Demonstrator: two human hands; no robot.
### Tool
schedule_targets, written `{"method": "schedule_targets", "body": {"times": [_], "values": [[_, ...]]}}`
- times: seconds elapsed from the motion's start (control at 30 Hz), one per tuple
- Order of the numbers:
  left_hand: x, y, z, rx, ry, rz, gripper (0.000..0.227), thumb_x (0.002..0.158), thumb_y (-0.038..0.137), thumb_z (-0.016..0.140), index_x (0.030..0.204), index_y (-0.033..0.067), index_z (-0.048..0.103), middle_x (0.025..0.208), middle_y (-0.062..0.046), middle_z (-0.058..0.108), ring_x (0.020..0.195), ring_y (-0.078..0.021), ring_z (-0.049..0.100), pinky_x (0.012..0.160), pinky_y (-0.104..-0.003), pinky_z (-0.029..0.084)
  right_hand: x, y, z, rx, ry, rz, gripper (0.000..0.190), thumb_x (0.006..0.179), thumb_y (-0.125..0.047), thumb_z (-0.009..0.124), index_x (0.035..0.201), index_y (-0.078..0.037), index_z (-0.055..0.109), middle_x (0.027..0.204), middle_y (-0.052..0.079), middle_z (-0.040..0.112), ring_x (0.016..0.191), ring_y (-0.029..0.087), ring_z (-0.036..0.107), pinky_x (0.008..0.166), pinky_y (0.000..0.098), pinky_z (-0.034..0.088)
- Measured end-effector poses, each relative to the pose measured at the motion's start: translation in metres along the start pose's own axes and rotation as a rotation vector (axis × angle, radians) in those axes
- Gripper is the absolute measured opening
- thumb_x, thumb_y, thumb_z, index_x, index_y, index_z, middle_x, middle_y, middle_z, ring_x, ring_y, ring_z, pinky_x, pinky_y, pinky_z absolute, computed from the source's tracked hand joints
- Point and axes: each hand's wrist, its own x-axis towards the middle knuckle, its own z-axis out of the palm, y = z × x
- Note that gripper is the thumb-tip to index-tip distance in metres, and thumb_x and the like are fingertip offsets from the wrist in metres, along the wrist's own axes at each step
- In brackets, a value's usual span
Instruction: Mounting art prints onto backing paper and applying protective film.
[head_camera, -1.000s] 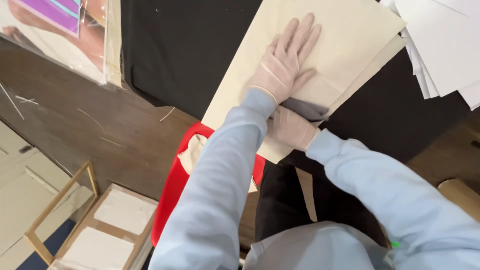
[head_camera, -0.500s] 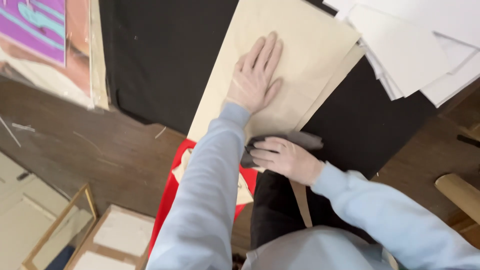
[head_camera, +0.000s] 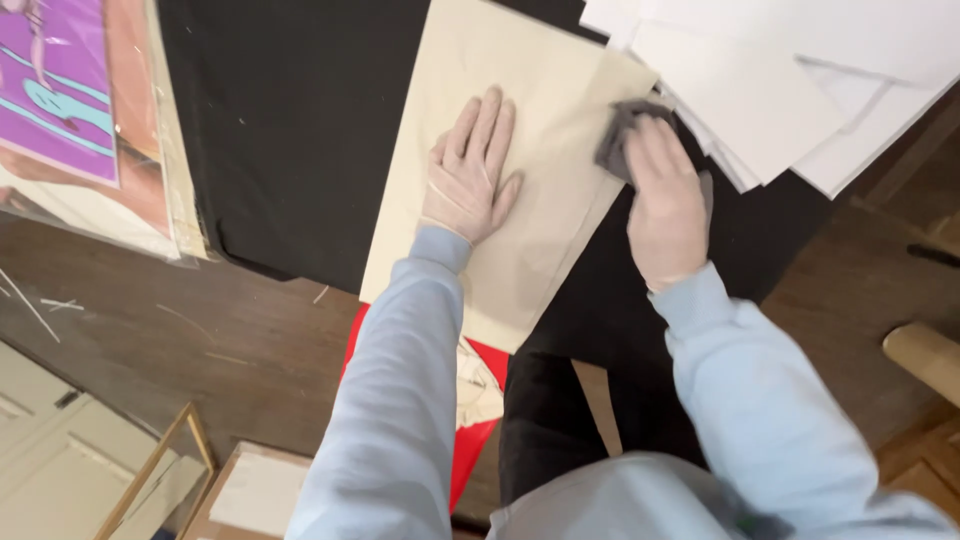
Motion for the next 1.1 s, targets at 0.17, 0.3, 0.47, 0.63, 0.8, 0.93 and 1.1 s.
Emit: {"method": "schedule_targets", "body": {"times": [0.17,0.3,0.47,0.63,0.8,0.93,1.1], "values": [[-0.017,-0.005,0.009,-0.125,0.242,-0.114,0.078,0.1,0.035,0.068,0.161,0.0047,0.031,0.167,-0.02,0.031,0.155,-0.0352,0.034,0.128,-0.049,0.033,-0.061,-0.019,-0.053,0.141,0.011,0.096,0.051,0.087,0.019,0.05,0.134,0.003,0.063,0.144,0.019,0.061,0.137,0.04,0.057,0.116,0.0441,0.047],[-0.06,-0.013,-0.006,-0.143,0.363,-0.56,0.09,0.087,0.033,0.075,0.157,-0.0022,0.032,0.161,-0.026,0.036,0.148,-0.0415,0.037,0.121,-0.053,0.032,-0.12,0.019,-0.042,0.101,0.081,0.154,0.049,0.093,0.019,0.051,0.136,-0.001,0.063,0.144,0.016,0.061,0.14,0.038,0.057,0.122,0.0452,0.046],[-0.079,-0.012,0.006,-0.219,0.254,-0.726,0.097,0.079,0.032,0.08,0.157,0.0001,0.031,0.152,-0.019,0.048,0.126,-0.0367,0.051,0.108,-0.052,0.037,-0.142,0.039,-0.027,-0.054,-0.076,0.273,0.05,0.094,-0.003,0.065,0.142,0.006,0.059,0.159,0.027,0.046,0.146,0.048,0.042,0.123,0.0533,0.036],[-0.091,-0.032,0.01,-0.233,0.197,-0.735,0.08,0.079,0.02,0.078,0.152,0.0108,0.046,0.125,-0.011,0.06,0.116,-0.0346,0.057,0.098,-0.048,0.046,-0.149,0.034,-0.039,-0.029,-0.009,0.314,0.045,0.096,-0.009,0.069,0.141,-0.003,0.064,0.158,0.021,0.048,0.147,0.043,0.044,0.123,0.0524,0.037],[-0.145,-0.107,0.028,-0.57,0.289,-0.687,0.041,0.089,0.005,0.069,0.128,0.0152,0.069,0.112,-0.011,0.065,0.099,-0.0275,0.068,0.086,-0.038,0.058,-0.124,0.005,-0.049,-0.062,0.073,0.322,0.034,0.097,-0.005,0.069,0.131,-0.008,0.071,0.149,0.018,0.06,0.13,0.037,0.054,0.115,0.0461,0.043],[-0.17,-0.227,0.002,-0.766,0.458,-0.546,0.038,0.094,0.003,0.072,0.131,0.003,0.065,0.116,-0.01,0.069,0.105,-0.0182,0.068,0.093,-0.031,0.055,-0.099,-0.03,-0.038,0.415,0.047,0.616,0.027,0.104,-0.005,0.062,0.131,-0.006,0.068,0.126,0.012,0.07,0.112,0.021,0.068,0.101,0.0302,0.052],[-0.125,-0.305,-0.059,-0.81,0.442,-0.702,0.042,0.097,-0.001,0.066,0.14,-0.0006,0.066,0.119,-0.007,0.071,0.089,-0.0082,0.06,0.078,-0.024,0.051,-0.1,-0.053,0.01,0.895,-0.132,0.924,0.035,0.102,-0.003,0.056,0.137,0.0,0.061,0.124,0.012,0.071,0.114,0.018,0.067,0.1,0.0295,0.051]]}}
